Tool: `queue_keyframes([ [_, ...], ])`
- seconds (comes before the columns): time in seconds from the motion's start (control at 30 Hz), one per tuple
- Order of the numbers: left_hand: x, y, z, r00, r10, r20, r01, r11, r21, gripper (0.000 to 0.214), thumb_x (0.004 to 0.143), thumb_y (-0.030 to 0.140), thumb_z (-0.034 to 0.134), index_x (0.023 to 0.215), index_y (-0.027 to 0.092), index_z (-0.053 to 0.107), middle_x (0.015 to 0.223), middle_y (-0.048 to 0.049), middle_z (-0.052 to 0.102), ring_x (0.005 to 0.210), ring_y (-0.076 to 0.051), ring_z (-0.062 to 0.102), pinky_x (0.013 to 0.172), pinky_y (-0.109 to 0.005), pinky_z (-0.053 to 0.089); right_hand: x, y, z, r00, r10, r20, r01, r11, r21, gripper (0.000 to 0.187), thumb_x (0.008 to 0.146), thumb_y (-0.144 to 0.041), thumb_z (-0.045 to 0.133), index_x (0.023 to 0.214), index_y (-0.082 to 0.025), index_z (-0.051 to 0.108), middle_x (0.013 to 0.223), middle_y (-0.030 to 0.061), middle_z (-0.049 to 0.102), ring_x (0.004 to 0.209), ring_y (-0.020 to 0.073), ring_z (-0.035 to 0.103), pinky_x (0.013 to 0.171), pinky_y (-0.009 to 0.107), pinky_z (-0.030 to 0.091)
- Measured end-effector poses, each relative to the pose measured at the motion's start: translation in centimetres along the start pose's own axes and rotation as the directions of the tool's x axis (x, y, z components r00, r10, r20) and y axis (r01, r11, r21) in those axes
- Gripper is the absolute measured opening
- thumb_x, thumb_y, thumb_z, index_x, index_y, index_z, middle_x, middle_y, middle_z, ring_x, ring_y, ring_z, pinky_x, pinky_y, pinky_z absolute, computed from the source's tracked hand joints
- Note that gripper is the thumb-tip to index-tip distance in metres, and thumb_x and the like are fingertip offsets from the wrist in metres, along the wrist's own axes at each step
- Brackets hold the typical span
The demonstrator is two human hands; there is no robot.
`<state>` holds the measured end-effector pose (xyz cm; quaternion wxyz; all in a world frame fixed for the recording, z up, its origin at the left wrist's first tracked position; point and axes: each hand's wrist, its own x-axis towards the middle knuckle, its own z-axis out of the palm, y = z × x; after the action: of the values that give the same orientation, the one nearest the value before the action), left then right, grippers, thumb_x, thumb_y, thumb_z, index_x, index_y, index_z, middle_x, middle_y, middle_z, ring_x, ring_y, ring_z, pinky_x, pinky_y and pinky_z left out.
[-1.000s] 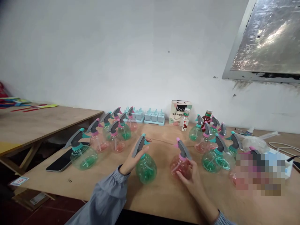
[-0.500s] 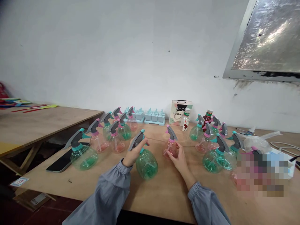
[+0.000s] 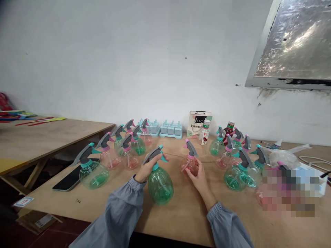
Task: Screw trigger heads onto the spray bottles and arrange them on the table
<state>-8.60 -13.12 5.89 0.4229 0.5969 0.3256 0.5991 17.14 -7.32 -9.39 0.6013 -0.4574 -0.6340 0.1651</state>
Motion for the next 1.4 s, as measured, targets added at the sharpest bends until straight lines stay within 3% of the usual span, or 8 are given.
queue_keyframes([
  [0.1,0.1,-0.2,-0.2,0.998,-0.018,-0.058,0.018,1.000,0.002,0.042,0.080,0.060,0.064,0.070,0.019,0.069,0.069,-0.0042,0.071,0.072,-0.019,0.067,0.082,-0.033,0.053,0.0,-0.1,-0.1,1.000,-0.002,0.005,0.002,1.000,-0.003,0.080,0.079,-0.061,0.074,0.144,-0.025,0.045,0.141,0.0168,0.058,0.128,0.0334,0.060,0.107,0.058,0.051],
  [0.27,0.3,0.3,-0.3,0.999,0.031,0.026,-0.032,0.998,0.045,0.036,0.081,0.055,0.066,0.084,0.020,0.075,0.082,-0.0038,0.075,0.091,-0.021,0.070,0.097,-0.035,0.052,0.0,-0.1,-0.2,1.000,-0.022,0.017,0.022,1.000,-0.016,0.080,0.081,-0.062,0.073,0.145,-0.024,0.044,0.138,0.0164,0.060,0.128,0.0325,0.060,0.107,0.058,0.051],
  [0.4,0.5,0.1,-0.3,0.992,0.070,-0.103,-0.052,0.985,0.167,0.042,0.083,0.056,0.061,0.060,0.022,0.065,0.068,-0.0032,0.069,0.074,-0.019,0.067,0.084,-0.034,0.055,0.0,-0.3,-0.3,0.999,-0.025,0.021,0.026,0.999,-0.030,0.080,0.081,-0.063,0.073,0.144,-0.024,0.044,0.138,0.0172,0.059,0.128,0.0327,0.060,0.106,0.058,0.051],
  [0.57,0.6,0.0,-0.3,0.991,0.108,-0.073,-0.094,0.980,0.173,0.033,0.078,0.054,0.069,0.080,0.021,0.072,0.085,-0.0055,0.076,0.085,-0.022,0.069,0.085,-0.035,0.056,-0.1,-0.8,-0.4,0.999,-0.017,0.047,0.019,0.999,-0.032,0.080,0.080,-0.063,0.073,0.144,-0.024,0.045,0.139,0.0169,0.059,0.127,0.0328,0.060,0.107,0.057,0.051],
  [0.73,0.0,0.3,-0.4,0.983,0.161,-0.093,-0.134,0.959,0.249,0.040,0.085,0.052,0.059,0.062,0.020,0.067,0.068,-0.0056,0.069,0.069,-0.019,0.065,0.072,-0.032,0.056,-0.1,-1.0,-0.5,0.999,-0.013,0.045,0.015,0.999,-0.043,0.078,0.082,-0.061,0.072,0.144,-0.024,0.045,0.140,0.0168,0.058,0.127,0.0328,0.060,0.106,0.057,0.051],
  [0.9,-1.9,0.6,-2.6,0.974,0.154,-0.168,-0.094,0.942,0.323,0.035,0.078,0.046,0.071,0.091,0.015,0.078,0.079,-0.0060,0.074,0.076,-0.021,0.068,0.069,-0.030,0.054,-0.1,-0.9,-0.5,0.998,-0.021,0.051,0.023,0.999,-0.034,0.077,0.082,-0.060,0.072,0.144,-0.023,0.045,0.140,0.0173,0.059,0.127,0.0332,0.061,0.106,0.056,0.051],
  [1.1,-5.1,0.8,-8.6,0.795,0.266,-0.545,0.028,0.882,0.471,0.036,0.068,0.051,0.079,0.078,0.017,0.076,0.064,0.0008,0.064,0.061,-0.017,0.058,0.055,-0.027,0.047,-0.1,-0.8,-0.3,0.999,-0.011,0.034,0.013,0.999,-0.041,0.078,0.080,-0.062,0.073,0.143,-0.024,0.046,0.139,0.0166,0.059,0.128,0.0345,0.060,0.106,0.060,0.050],
  [1.4,-4.7,-1.1,-12.8,0.597,0.409,-0.690,0.074,0.828,0.556,0.042,0.068,0.051,0.080,0.091,0.017,0.072,0.080,-0.0008,0.071,0.081,-0.020,0.068,0.075,-0.030,0.054,-0.2,-0.8,-0.4,0.999,-0.011,0.040,0.013,0.999,-0.038,0.078,0.080,-0.061,0.073,0.144,-0.025,0.045,0.139,0.0161,0.059,0.129,0.0339,0.059,0.107,0.060,0.050],
])
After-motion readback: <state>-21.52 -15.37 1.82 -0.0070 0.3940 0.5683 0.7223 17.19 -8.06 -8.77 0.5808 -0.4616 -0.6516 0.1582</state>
